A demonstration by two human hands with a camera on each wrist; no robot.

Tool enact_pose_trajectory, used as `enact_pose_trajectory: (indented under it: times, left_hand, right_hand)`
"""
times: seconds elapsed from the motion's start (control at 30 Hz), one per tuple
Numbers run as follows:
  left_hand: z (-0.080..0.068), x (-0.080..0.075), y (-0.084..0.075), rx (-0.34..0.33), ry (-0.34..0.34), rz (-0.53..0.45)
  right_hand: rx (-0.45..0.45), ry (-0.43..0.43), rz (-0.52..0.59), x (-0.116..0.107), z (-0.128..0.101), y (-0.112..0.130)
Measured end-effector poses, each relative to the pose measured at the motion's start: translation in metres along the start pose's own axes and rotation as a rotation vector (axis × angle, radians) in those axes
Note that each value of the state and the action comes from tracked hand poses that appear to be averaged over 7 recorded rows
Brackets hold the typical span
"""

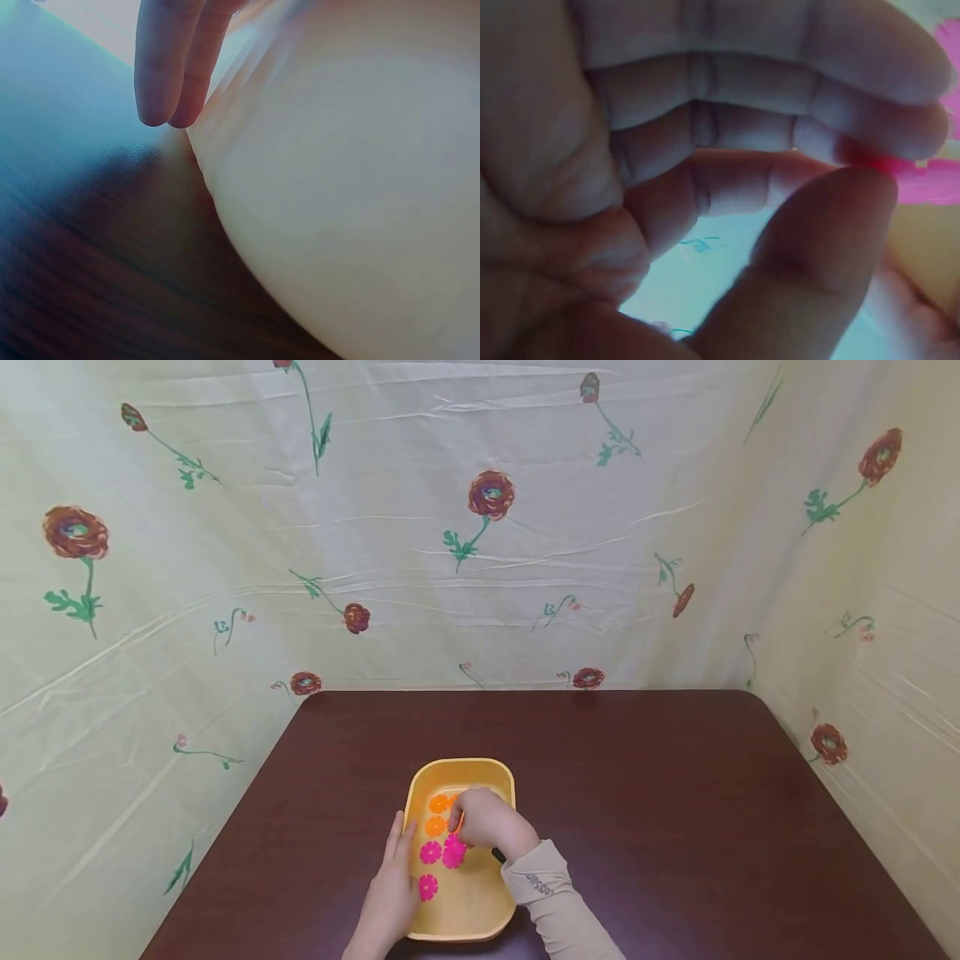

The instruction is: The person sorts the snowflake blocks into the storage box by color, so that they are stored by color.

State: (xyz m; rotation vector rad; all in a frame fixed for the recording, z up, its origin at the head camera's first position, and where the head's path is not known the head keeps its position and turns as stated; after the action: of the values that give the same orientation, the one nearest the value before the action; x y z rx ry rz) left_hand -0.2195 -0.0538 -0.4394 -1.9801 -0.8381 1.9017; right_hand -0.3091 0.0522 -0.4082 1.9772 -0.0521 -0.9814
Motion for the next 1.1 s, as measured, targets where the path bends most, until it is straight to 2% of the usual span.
enact_pose_trajectory:
  times: [0.23, 0.5, 0.67, 0.83, 1.1]
  left_hand:
    - [0.000, 0.000, -0.001, 0.002, 0.006, -0.004]
    - [0.000, -0.002, -0.001, 0.007, -0.006, 0.005]
    - [0.001, 0.000, 0.000, -0.014, 0.017, 0.004]
    - [0.001, 0.000, 0.001, -0.039, 0.037, 0.003]
    - [0.001, -0.001, 0.001, -0.017, 0.010, 0.009]
  right_hand:
    - [0.033, 0.033, -0.148, 0.020, 0.001, 0.008]
    - [0.070, 0.091, -0.186, 0.038, 0.003, 0.008]
    - [0.090, 0.118, -0.193, 0.049, 0.001, 0.005]
    - [0.111, 0.106, -0.219, 0.055, 0.001, 0.001]
    - [0.117, 0.075, -0.226, 0.057, 0.003, -0.003]
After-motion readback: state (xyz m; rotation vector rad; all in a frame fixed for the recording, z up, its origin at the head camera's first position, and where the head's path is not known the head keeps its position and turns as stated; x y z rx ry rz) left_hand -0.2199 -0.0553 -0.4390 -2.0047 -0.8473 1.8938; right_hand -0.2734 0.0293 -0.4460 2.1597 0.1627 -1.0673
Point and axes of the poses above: each hand's wrist, its own z-axis towards the middle knuckle, its own x-axis out of the palm, y = z × x, the point moved 8 cm from there along z, towards the middle knuckle, and after that the axes turned 6 degrees about y, right-handed, at the moved point
